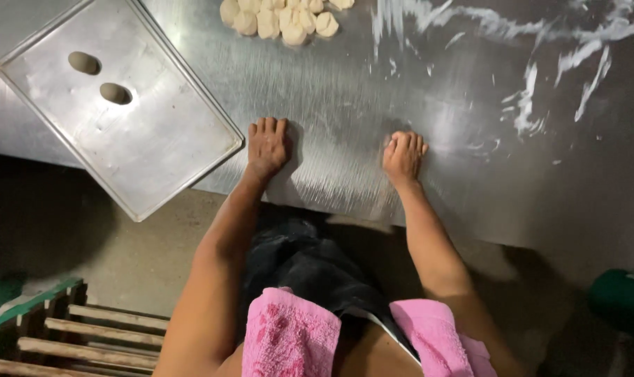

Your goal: Rolling small pieces of bread dough into uniform balls and placing them on a baking tray.

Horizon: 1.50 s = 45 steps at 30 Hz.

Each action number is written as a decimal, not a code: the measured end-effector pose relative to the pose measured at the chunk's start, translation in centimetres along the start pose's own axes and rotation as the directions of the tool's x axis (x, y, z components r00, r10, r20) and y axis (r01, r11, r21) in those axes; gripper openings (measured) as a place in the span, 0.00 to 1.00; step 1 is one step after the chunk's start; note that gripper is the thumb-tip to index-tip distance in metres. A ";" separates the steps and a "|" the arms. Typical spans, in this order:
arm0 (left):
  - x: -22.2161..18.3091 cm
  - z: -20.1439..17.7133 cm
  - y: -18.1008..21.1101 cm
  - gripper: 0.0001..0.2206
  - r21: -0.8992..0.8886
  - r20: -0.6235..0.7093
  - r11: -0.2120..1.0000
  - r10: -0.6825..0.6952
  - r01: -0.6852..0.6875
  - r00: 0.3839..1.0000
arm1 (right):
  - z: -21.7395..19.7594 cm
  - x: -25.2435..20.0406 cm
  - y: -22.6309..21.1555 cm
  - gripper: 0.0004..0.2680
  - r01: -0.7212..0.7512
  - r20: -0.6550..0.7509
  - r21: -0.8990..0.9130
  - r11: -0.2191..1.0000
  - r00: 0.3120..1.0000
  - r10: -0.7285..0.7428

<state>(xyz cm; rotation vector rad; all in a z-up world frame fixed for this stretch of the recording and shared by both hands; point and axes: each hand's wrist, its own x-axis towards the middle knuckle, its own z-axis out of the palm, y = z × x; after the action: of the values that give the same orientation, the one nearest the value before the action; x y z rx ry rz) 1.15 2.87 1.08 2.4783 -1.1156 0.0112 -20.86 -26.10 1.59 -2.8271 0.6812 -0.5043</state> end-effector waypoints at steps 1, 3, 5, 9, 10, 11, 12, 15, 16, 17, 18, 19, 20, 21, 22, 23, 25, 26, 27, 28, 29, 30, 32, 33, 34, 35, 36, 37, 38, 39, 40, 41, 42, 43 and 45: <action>0.7 0.4 0.4 0.14 -0.001 0.000 1.000 -0.005 0.005 1.000 | 0.5 1.2 -0.2 0.04 0.004 0.004 0.000 1.000 1.000 -0.004; 2.0 0.9 0.7 0.16 -0.004 -0.163 1.000 0.013 -0.013 0.987 | 1.8 3.8 -1.2 0.06 -0.028 -0.111 0.070 0.997 0.993 0.036; 3.3 1.9 1.1 0.15 0.020 -0.137 0.999 -0.034 0.037 0.990 | 2.9 5.5 -1.9 0.06 -0.030 -0.137 0.078 0.997 0.990 0.040; 5.3 3.3 3.0 0.12 -0.057 -0.136 0.997 -0.058 0.051 0.989 | 4.0 6.9 -2.8 0.08 -0.057 -0.149 0.111 0.992 0.986 0.074; 5.7 3.7 3.6 0.12 -0.061 -0.139 0.997 -0.051 0.043 0.989 | 4.4 7.1 -2.9 0.08 -0.060 -0.156 0.105 0.993 0.985 0.076; 6.1 4.0 4.3 0.12 -0.090 -0.170 0.996 -0.025 0.010 0.985 | 4.8 7.2 -3.1 0.08 -0.065 -0.156 0.109 0.992 0.984 0.081; 6.4 4.3 4.9 0.11 -0.116 -0.201 0.993 0.000 -0.023 0.979 | 5.2 7.3 -3.3 0.08 -0.068 -0.155 0.115 0.991 0.984 0.086; 6.6 4.5 6.9 0.11 -0.240 -0.123 0.969 0.023 -0.053 0.992 | 4.8 7.4 -5.5 0.07 0.002 -0.176 0.112 0.994 0.984 0.018; 5.5 4.8 7.2 0.11 -0.241 -0.122 0.969 0.026 -0.055 0.992 | 5.1 6.4 -5.8 0.07 0.000 -0.177 0.111 0.994 0.984 0.020; 4.5 5.0 7.7 0.11 -0.283 -0.150 0.957 0.030 -0.072 0.988 | 5.2 5.4 -6.2 0.07 -0.025 -0.142 0.148 0.989 0.989 0.046; 4.2 5.1 7.8 0.12 -0.320 -0.183 0.943 0.038 -0.096 0.982 | 5.5 5.1 -6.6 0.08 -0.050 -0.113 0.186 0.981 0.991 0.071; 3.2 4.6 7.4 0.12 -0.317 -0.187 0.943 0.045 -0.104 0.981 | 4.8 4.2 -6.7 0.08 -0.050 -0.121 0.186 0.981 0.990 0.074; 1.5 4.2 7.1 0.14 -0.286 -0.115 0.949 0.106 -0.135 0.988 | 4.0 2.6 -6.8 0.08 0.002 -0.083 0.246 0.969 0.996 0.019; -0.1 3.8 6.7 0.16 -0.258 -0.039 0.951 0.164 -0.169 0.986 | 3.3 1.2 -6.9 0.08 0.051 -0.049 0.308 0.950 0.998 -0.038; -1.8 3.9 5.1 0.16 -0.256 -0.036 0.952 0.163 -0.166 0.986 | 3.2 -1.0 -6.1 0.08 0.050 -0.047 0.311 0.949 0.998 -0.037; -3.4 3.9 3.5 0.18 -0.247 -0.073 0.941 0.220 -0.231 0.973 | 3.0 -3.0 -5.4 0.08 0.066 -0.069 0.289 0.955 0.996 -0.048; -4.5 4.0 0.3 0.21 -0.234 -0.116 0.925 0.280 -0.300 0.953 | 1.8 -4.4 -3.8 0.08 0.087 -0.099 0.264 0.961 0.993 -0.063; -4.9 4.0 -1.0 0.20 -0.165 -0.072 0.930 0.321 -0.329 0.944 | 0.5 -4.4 -3.2 0.09 0.089 -0.083 0.223 0.971 0.994 -0.072; -5.1 4.2 -2.3 0.20 -0.097 -0.026 0.928 0.358 -0.359 0.933 | -0.8 -4.5 -2.5 0.09 0.092 -0.067 0.181 0.979 0.994 -0.081; -3.0 3.4 -2.6 0.20 -0.098 -0.030 0.928 0.357 -0.359 0.933 | -0.5 -3.5 -2.0 0.09 0.094 -0.068 0.177 0.980 0.994 -0.083; -0.9 2.7 -3.0 0.19 -0.078 0.036 0.956 0.285 -0.282 0.958 | -0.1 -2.5 -1.6 0.09 0.072 -0.065 0.126 0.989 0.996 -0.065; 1.0 2.0 -3.2 0.17 -0.057 0.104 0.978 0.204 -0.199 0.973 | 0.1 -1.5 -1.0 0.09 0.052 -0.054 0.074 0.996 0.997 -0.048; 3.3 2.7 -1.8 0.17 -0.084 0.018 0.984 0.157 -0.155 0.987 | 1.0 1.0 -1.5 0.08 0.019 -0.084 0.055 0.998 0.996 -0.015; 4.0 2.9 -1.2 0.17 -0.106 -0.067 0.987 0.113 -0.120 0.991 | 1.5 2.0 -1.9 0.08 -0.018 -0.122 0.040 0.999 0.992 0.023; 4.8 3.3 -0.7 0.17 -0.100 -0.069 0.988 0.111 -0.118 0.991 | 2.3 3.3 -2.4 0.08 -0.014 -0.124 0.045 0.999 0.992 0.019; 5.5 3.7 -0.2 0.15 -0.105 -0.075 0.992 0.057 -0.065 0.996 | 3.0 4.5 -2.9 0.08 -0.022 -0.167 0.062 0.998 0.985 0.032; 5.7 4.1 0.6 0.14 -0.115 -0.073 0.993 0.006 -0.014 0.997 | 3.4 4.9 -3.4 0.09 -0.036 -0.204 0.076 0.996 0.978 0.051; 5.9 4.2 1.3 0.14 -0.114 -0.068 0.993 0.006 -0.013 0.998 | 4.0 5.4 -3.9 0.09 -0.040 -0.201 0.078 0.996 0.978 0.055; 5.8 4.3 2.3 0.13 -0.176 -0.111 0.984 -0.008 -0.011 0.994 | 4.3 5.6 -4.3 0.09 -0.031 -0.204 0.099 0.995 0.978 0.051; 5.6 4.3 3.3 0.12 -0.238 -0.152 0.971 -0.025 -0.012 0.988 | 4.6 5.7 -4.8 0.09 -0.023 -0.207 0.120 0.993 0.977 0.047; 5.1 4.6 3.8 0.12 -0.243 -0.151 0.970 -0.023 -0.014 0.988 | 4.6 5.0 -5.4 0.09 -0.026 -0.206 0.115 0.993 0.977 0.050; 4.6 4.7 4.3 0.13 -0.324 -0.143 0.946 -0.032 -0.016 0.989 | 4.6 4.3 -6.0 0.10 -0.029 -0.182 0.145 0.989 0.982 0.056; 4.9 4.7 4.5 0.14 -0.395 -0.147 0.918 -0.039 -0.022 0.988 | 4.8 4.5 -6.7 0.11 -0.023 -0.169 0.180 0.983 0.984 0.054; 3.9 5.3 4.2 0.14 -0.393 -0.158 0.919 -0.036 -0.030 0.987 | 4.4 4.0 -7.0 0.11 -0.016 -0.180 0.179 0.984 0.982 0.049; 1.3 6.6 3.6 0.15 -0.373 -0.201 0.920 0.050 -0.123 0.978 | 3.6 2.3 -7.6 0.11 0.009 -0.100 0.264 0.964 0.995 0.018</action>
<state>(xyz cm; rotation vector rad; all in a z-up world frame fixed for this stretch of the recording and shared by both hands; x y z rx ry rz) -1.66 -2.69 -3.38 2.0333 -1.0336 0.0465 -14.57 -20.16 0.91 -2.5636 0.5886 -0.6873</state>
